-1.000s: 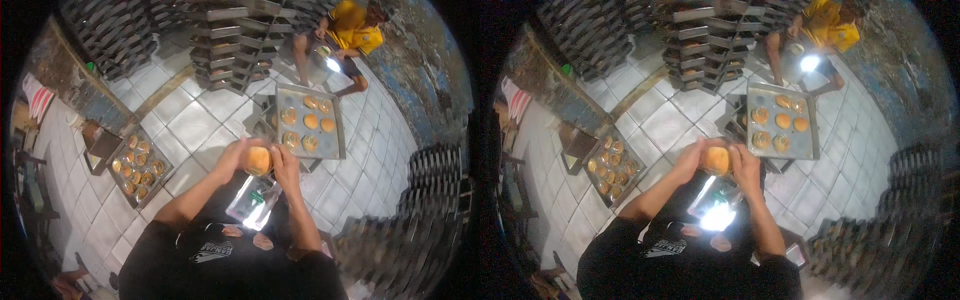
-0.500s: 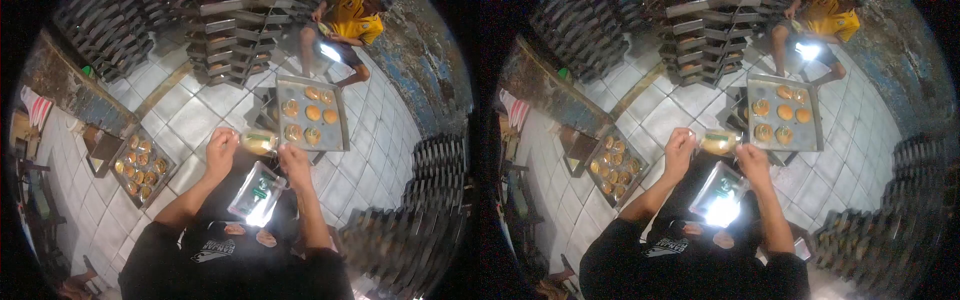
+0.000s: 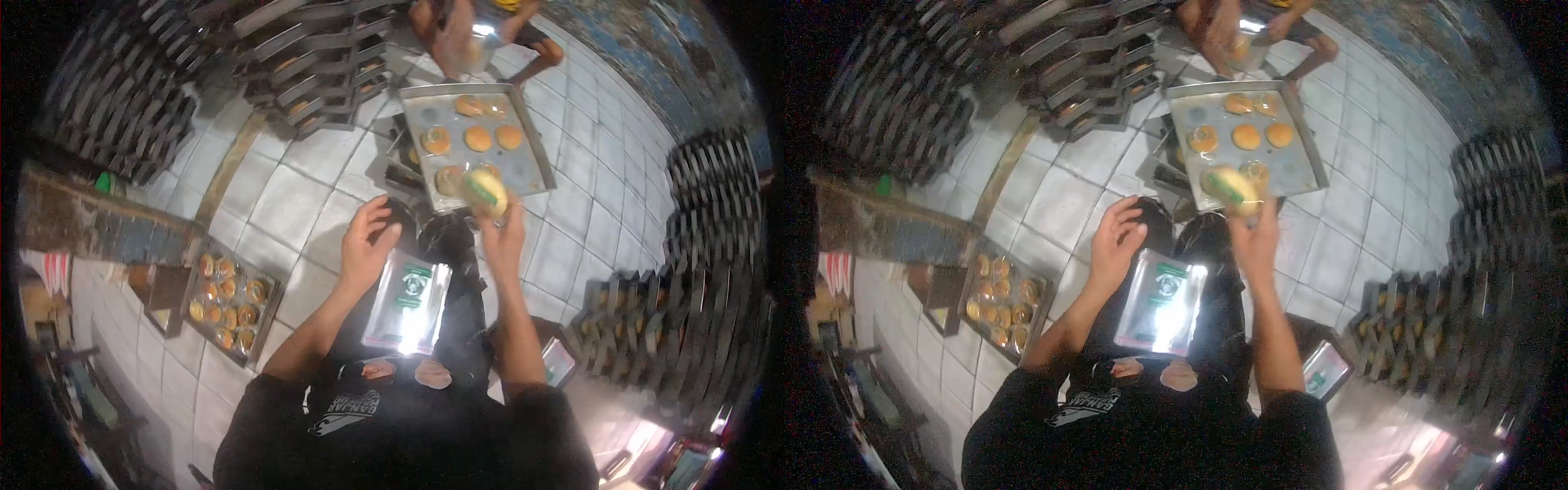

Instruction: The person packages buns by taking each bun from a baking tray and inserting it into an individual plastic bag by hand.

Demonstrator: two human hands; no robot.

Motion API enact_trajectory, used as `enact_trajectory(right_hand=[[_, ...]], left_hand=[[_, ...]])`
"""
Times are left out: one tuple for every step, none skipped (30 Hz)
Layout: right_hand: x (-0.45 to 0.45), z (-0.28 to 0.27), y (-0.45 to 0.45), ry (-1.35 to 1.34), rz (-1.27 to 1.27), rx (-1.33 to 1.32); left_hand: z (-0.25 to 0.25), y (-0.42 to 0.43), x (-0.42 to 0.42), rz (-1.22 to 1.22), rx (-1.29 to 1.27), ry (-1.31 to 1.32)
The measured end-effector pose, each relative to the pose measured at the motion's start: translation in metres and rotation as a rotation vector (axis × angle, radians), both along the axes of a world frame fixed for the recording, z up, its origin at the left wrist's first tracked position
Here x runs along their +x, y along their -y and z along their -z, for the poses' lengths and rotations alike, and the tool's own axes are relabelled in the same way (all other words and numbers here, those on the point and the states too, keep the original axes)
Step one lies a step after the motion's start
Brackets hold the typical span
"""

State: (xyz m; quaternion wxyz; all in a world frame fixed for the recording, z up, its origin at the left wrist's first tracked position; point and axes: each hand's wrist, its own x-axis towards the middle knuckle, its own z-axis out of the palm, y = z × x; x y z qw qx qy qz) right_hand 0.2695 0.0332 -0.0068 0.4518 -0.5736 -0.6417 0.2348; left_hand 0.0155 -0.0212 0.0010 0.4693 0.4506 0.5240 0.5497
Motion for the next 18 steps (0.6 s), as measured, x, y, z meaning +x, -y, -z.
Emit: enact_trajectory(right_hand=[[0.023,0.006,-0.009,0.001,0.026,0.014],[0.044,0.009,-0.018,0.305,0.16,0.144],[0.055,0.008,-0.027,0.608,0.287,0.273],[0.057,0.002,-0.026,0.606,0.286,0.294],[0.057,-0.004,-0.012,0.583,0.184,0.148],[0.055,-0.007,0.007,0.555,0.081,-0.01],[0.044,-0.013,0.026,0.431,-0.107,-0.083],[0.029,-0.019,0.05,0.3,-0.28,-0.161],[0.011,-0.021,0.07,0.342,-0.385,-0.074],[-0.004,-0.025,0.086,0.389,-0.489,0.019],[-0.015,-0.035,0.099,0.411,-0.505,0.004],[-0.02,-0.041,0.108,0.429,-0.523,-0.009],[-0.017,-0.032,0.113,0.535,-0.487,0.052],[-0.015,-0.041,0.114,0.518,-0.477,0.041],[-0.011,-0.062,0.111,0.442,-0.564,-0.024],[-0.003,-0.075,0.104,0.363,-0.648,-0.093],[0.012,-0.076,0.09,0.233,-0.711,-0.109],[0.034,-0.071,0.073,-0.081,-0.73,-0.383]], left_hand=[[0.012,0.004,-0.005,0.084,0.117,-0.244],[0.008,0.013,-0.007,0.1,0.136,-0.241],[0.003,0.025,-0.008,0.174,0.244,-0.512],[0.001,0.034,-0.01,0.229,0.346,-0.787],[0.002,0.044,-0.011,0.21,0.351,-0.791],[0.005,0.057,-0.013,0.228,0.36,-0.951],[0.007,0.065,-0.018,0.261,0.364,-1.112],[0.01,0.068,-0.024,0.28,0.36,-1.118],[0.015,0.068,-0.029,0.332,0.47,-1.128],[0.017,0.067,-0.028,0.379,0.584,-1.131],[0.014,0.069,-0.025,0.396,0.591,-1.13],[0.008,0.071,-0.022,0.386,0.595,-1.055],[0.001,0.074,-0.021,0.377,0.593,-0.984],[-0.007,0.075,-0.018,0.398,0.587,-0.992],[-0.016,0.077,-0.013,0.488,0.2,-0.618],[-0.023,0.077,-0.011,0.543,-0.193,-0.233],[-0.028,0.064,-0.019,0.802,-0.302,-0.492],[-0.029,0.059,-0.023,0.82,-0.321,-0.478]])
